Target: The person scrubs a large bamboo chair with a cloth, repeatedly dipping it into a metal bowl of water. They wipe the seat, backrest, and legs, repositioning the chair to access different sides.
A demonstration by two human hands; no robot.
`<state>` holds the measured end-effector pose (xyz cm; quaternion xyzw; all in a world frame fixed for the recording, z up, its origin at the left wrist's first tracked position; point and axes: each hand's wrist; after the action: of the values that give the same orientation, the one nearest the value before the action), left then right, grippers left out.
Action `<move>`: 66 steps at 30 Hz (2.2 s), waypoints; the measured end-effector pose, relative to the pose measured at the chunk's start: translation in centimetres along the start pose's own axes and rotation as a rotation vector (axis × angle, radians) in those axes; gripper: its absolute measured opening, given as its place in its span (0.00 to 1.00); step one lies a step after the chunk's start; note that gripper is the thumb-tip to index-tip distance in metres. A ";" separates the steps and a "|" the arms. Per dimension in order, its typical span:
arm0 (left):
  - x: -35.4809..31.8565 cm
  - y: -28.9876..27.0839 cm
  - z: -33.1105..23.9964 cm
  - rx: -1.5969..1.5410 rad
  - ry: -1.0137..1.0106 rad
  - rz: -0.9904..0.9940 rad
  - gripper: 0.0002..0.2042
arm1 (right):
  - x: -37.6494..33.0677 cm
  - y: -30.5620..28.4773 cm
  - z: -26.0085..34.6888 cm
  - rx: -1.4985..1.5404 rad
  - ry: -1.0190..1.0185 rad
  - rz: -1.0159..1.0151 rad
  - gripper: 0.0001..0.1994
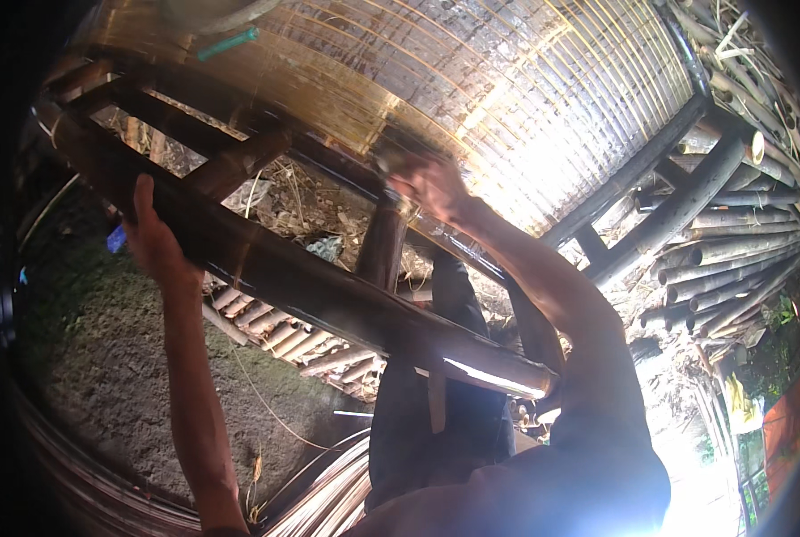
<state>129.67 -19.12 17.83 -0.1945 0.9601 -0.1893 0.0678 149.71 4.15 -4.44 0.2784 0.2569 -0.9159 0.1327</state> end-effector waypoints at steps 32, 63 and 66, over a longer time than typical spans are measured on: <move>-0.6 0.6 -1.0 0.065 -0.033 0.010 0.29 | -8.0 -3.0 11.0 0.428 -0.072 0.047 0.17; 0.0 -0.5 0.4 0.188 0.000 0.060 0.41 | -1.0 -3.9 21.6 0.620 -0.236 0.043 0.14; -0.4 0.6 -0.6 0.161 -0.031 0.095 0.41 | 3.8 -3.6 24.8 0.500 -0.228 -0.132 0.12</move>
<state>129.70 -18.22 18.14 -0.1455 0.9488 -0.2593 0.1072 134.29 -6.69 12.45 0.1804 0.0241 -0.9829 0.0282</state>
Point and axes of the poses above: each hand's wrist, its own x-axis towards the middle knuckle, its own y-axis out of the palm, z = x × y, and after that the axes turned 15 degrees about y, right-handed
